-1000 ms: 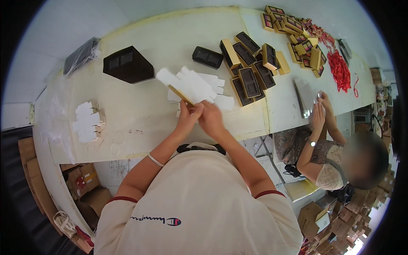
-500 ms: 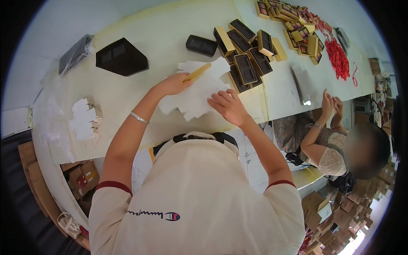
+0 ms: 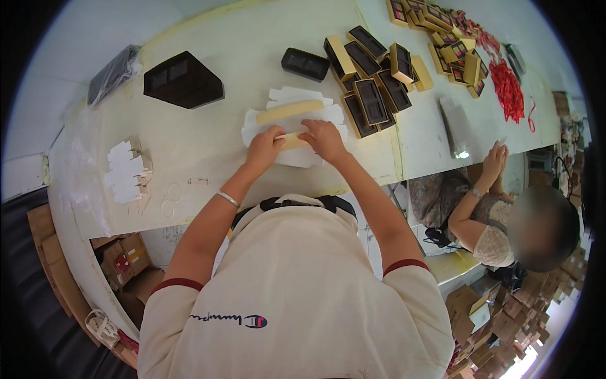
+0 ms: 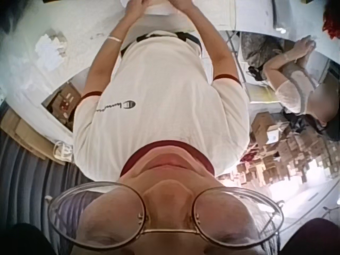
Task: The person folds flat white cardboard pieces into rectangular boxes and inserts dark brown plastic inserts into them. The person repeats this process multiple times, stacking the finished boxes on the table.
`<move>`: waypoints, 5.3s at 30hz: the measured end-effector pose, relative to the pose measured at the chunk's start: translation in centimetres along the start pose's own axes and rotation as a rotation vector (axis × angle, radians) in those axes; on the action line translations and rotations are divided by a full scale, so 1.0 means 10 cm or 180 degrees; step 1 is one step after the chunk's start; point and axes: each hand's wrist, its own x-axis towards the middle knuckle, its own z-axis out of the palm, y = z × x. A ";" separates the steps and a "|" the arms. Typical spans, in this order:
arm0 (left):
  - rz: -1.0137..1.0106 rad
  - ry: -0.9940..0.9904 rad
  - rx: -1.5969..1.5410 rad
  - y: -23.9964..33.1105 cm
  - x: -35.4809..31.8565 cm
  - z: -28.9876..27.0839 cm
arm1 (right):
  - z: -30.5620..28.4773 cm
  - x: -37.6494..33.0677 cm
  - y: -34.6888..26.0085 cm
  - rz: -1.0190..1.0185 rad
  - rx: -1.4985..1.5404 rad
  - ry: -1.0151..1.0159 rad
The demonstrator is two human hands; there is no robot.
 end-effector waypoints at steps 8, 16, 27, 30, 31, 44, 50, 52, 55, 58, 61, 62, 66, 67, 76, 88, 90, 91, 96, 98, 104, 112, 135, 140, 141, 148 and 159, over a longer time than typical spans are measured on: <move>0.1307 0.0933 0.1182 -0.05 -0.03 0.14 | 0.13 -0.26 0.03 -0.1265 -0.1112 0.0521; 0.1799 0.0844 0.1071 -0.07 -0.01 0.07 | 0.08 -0.07 0.04 -0.1287 -0.1169 0.0022; 0.1640 0.0932 0.1252 0.15 -0.01 -0.18 | 0.04 0.07 -0.07 -0.1120 -0.1221 -0.0208; 0.1671 0.1952 0.1369 0.21 0.17 -0.44 | 0.02 -0.01 -0.21 -0.1279 -0.1510 -0.0019; 0.1352 0.1284 0.1279 0.19 0.26 -0.52 | -0.03 -0.01 -0.28 -0.1305 -0.1661 -0.0103; 0.1251 0.0522 -0.0203 0.11 0.12 -0.07 | -0.13 -0.37 -0.17 -0.1150 -0.0801 0.0172; 0.1551 0.0149 0.0518 -0.01 -0.16 -0.02 | 0.01 -0.41 0.05 -0.1593 -0.0522 0.0309; 0.2056 -0.0206 0.0869 -0.06 -0.19 -0.13 | -0.05 -0.38 0.02 -0.1567 -0.0391 0.0256; 0.2505 -0.0557 0.1038 -0.15 -0.18 -0.26 | 0.00 -0.28 -0.02 -0.1362 -0.0170 0.0100; 0.2347 -0.0624 0.1054 -0.22 -0.10 -0.25 | 0.10 -0.22 -0.08 -0.0990 0.0203 -0.0166; 0.2069 -0.0518 0.0814 -0.11 -0.04 -0.14 | 0.17 -0.18 -0.16 -0.0555 0.0554 -0.0224; 0.1800 -0.0509 0.0652 -0.07 -0.03 -0.12 | 0.18 -0.18 -0.19 -0.0417 0.0663 -0.0187; 0.1072 -0.0505 0.0573 0.06 0.01 -0.07 | 0.27 -0.17 -0.26 -0.0094 0.0727 -0.0076; 0.1084 -0.0436 0.0562 0.08 0.01 -0.07 | 0.29 -0.17 -0.26 -0.0053 0.0718 -0.0037; 0.1653 -0.0083 0.0205 -0.02 0.11 -0.01 | -0.04 -0.40 -0.33 -0.0214 0.0333 -0.0280; 0.1044 -0.0588 -0.0023 0.17 0.18 0.00 | -0.02 -0.40 -0.01 -0.1516 -0.0542 0.0471; 0.1109 -0.0817 -0.0216 0.13 0.18 0.02 | 0.01 -0.40 0.03 -0.1458 -0.0255 0.0511; 0.0842 -0.0991 -0.0650 0.10 0.20 0.02 | 0.03 -0.40 0.04 -0.1305 0.0020 0.0500; 0.0910 -0.1188 -0.0696 0.15 0.15 -0.06 | 0.10 -0.36 0.00 -0.0630 0.0903 0.0660; 0.1062 -0.0834 -0.0493 0.17 0.11 -0.02 | 0.04 -0.35 -0.08 -0.0211 0.1183 0.0414; 0.1241 -0.0615 -0.0171 0.14 0.06 0.02 | 0.02 -0.35 -0.27 0.0218 0.1391 0.1081; 0.1124 -0.0490 -0.0425 0.11 0.16 0.13 | 0.19 -0.36 -0.13 0.0715 0.1209 0.0790; 0.1679 0.0365 0.1008 0.17 -0.02 0.10 | 0.13 -0.25 -0.07 -0.0786 -0.0425 0.0126; 0.1260 0.0888 0.0704 0.20 -0.17 0.08 | 0.16 -0.30 -0.10 -0.0732 -0.0330 0.0434; 0.1170 0.0773 0.0639 0.18 -0.17 0.09 | 0.16 -0.30 -0.12 -0.0722 -0.0326 0.0448; 0.1488 0.0518 0.0821 0.10 -0.07 0.12 | 0.24 -0.23 -0.15 -0.0490 -0.0553 0.0149; 0.2258 -0.0730 0.1361 0.05 0.08 -0.48 | -0.30 -0.20 0.28 -0.0819 -0.1061 0.0716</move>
